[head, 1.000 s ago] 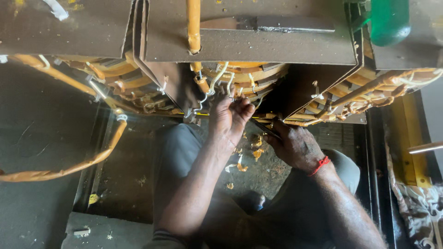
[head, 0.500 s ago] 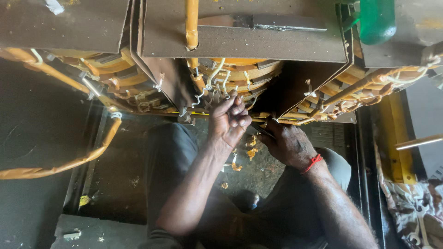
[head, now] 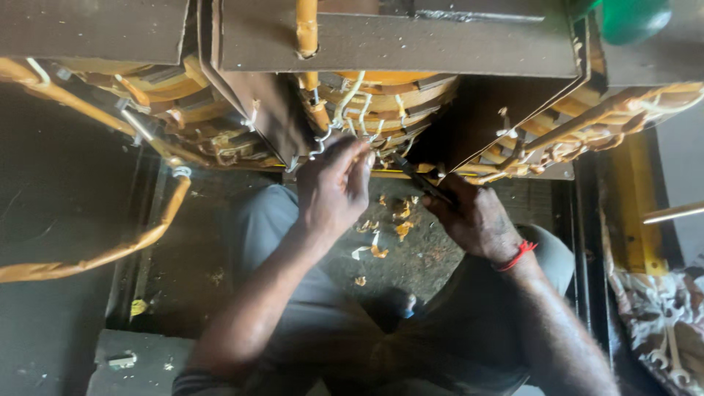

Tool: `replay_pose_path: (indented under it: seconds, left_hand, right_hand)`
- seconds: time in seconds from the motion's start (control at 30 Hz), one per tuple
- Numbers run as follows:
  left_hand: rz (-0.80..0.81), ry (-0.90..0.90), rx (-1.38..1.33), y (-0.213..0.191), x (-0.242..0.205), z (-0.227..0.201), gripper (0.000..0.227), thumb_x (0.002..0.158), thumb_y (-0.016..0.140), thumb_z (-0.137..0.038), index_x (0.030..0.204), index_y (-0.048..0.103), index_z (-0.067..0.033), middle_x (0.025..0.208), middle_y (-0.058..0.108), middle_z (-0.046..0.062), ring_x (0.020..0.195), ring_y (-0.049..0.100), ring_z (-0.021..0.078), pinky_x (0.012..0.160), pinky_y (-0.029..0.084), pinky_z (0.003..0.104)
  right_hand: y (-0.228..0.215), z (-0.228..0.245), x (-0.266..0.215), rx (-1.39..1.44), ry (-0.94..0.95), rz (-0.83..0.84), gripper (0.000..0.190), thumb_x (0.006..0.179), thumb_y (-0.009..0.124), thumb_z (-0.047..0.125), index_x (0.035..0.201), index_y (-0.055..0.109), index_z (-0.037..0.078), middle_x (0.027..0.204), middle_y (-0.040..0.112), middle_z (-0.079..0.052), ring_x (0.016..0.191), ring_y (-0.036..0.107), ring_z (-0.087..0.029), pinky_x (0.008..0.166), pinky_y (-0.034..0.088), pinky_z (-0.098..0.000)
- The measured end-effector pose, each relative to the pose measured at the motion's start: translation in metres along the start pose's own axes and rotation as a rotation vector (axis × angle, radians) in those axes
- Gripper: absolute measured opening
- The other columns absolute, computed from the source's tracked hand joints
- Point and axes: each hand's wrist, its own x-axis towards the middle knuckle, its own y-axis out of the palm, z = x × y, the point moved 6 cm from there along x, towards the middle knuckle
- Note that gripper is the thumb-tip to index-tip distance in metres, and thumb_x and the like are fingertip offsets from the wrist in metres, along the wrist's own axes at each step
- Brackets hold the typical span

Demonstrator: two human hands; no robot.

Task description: The person uses pliers to cut white cords attached to a large wooden or cardboard structure. The person repeatedly grips and snips the cords, removing them from the structure.

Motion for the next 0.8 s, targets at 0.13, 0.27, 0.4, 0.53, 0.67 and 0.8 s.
replay_pose_path:
  seconds: [0.13, 0.27, 0.4, 0.53, 0.67, 0.8]
  left_hand:
    - [0.031, 0.222, 0.289, 0.004, 0.020, -0.001, 0.030, 0.084, 0.076, -0.007, 0.113, 0.072, -0.0058, 0.103, 0.075, 0.015, 0.078, 0.073, 0.0270, 0.068, 0.061, 0.038]
    - [0.242, -0.001, 0.153, 0.027, 0.027, 0.045, 0.028, 0.089, 0.070, 0.000, 0.117, 0.072, -0.0052, 0.090, 0.075, 0.014, 0.068, 0.073, 0.0230, 0.057, 0.060, 0.034]
    - [0.113, 0.265, 0.089, 0.026, 0.020, 0.056, 0.021, 0.091, 0.076, 0.001, 0.110, 0.070, 0.0003, 0.095, 0.074, 0.014, 0.075, 0.073, 0.0215, 0.063, 0.061, 0.033]
    - [0.005, 0.332, -0.135, 0.020, 0.019, 0.064, 0.028, 0.091, 0.071, 0.006, 0.118, 0.064, 0.0050, 0.108, 0.072, 0.019, 0.084, 0.075, 0.0224, 0.068, 0.065, 0.028]
    - [-0.015, 0.449, -0.058, 0.010, 0.015, 0.065, 0.034, 0.084, 0.072, 0.004, 0.118, 0.066, 0.0011, 0.112, 0.073, 0.019, 0.081, 0.073, 0.0238, 0.069, 0.061, 0.035]
    - [0.101, 0.280, -0.151, 0.016, 0.022, 0.072, 0.026, 0.093, 0.069, 0.009, 0.116, 0.069, -0.0025, 0.107, 0.075, 0.012, 0.081, 0.075, 0.0201, 0.070, 0.063, 0.032]
  right_hand:
    - [0.008, 0.004, 0.001, 0.102, 0.174, 0.077, 0.034, 0.092, 0.074, 0.030, 0.113, 0.068, 0.003, 0.073, 0.069, -0.015, 0.065, 0.066, -0.025, 0.059, 0.052, -0.0387]
    - [0.034, 0.007, -0.006, 0.357, 0.309, 0.183, 0.026, 0.094, 0.072, 0.027, 0.105, 0.070, 0.004, 0.074, 0.068, -0.004, 0.067, 0.057, -0.010, 0.059, 0.048, -0.0299]
    - [0.058, 0.013, -0.009, 0.904, 0.437, 0.201, 0.019, 0.100, 0.067, 0.021, 0.101, 0.065, 0.002, 0.081, 0.065, -0.004, 0.075, 0.061, -0.013, 0.073, 0.054, -0.0334]
    - [0.077, 0.031, -0.028, 1.512, 0.569, 0.194, 0.017, 0.101, 0.063, 0.020, 0.096, 0.061, 0.003, 0.082, 0.066, -0.012, 0.091, 0.068, -0.031, 0.094, 0.057, -0.0565]
    - [0.085, 0.050, -0.034, 1.903, 0.485, 0.281, 0.025, 0.105, 0.055, 0.025, 0.096, 0.059, 0.003, 0.089, 0.069, -0.022, 0.109, 0.068, -0.046, 0.099, 0.050, -0.0718]
    - [0.097, 0.056, -0.025, 1.987, 0.517, 0.278, 0.029, 0.106, 0.053, 0.029, 0.092, 0.057, 0.004, 0.090, 0.068, -0.023, 0.111, 0.066, -0.051, 0.095, 0.051, -0.0721]
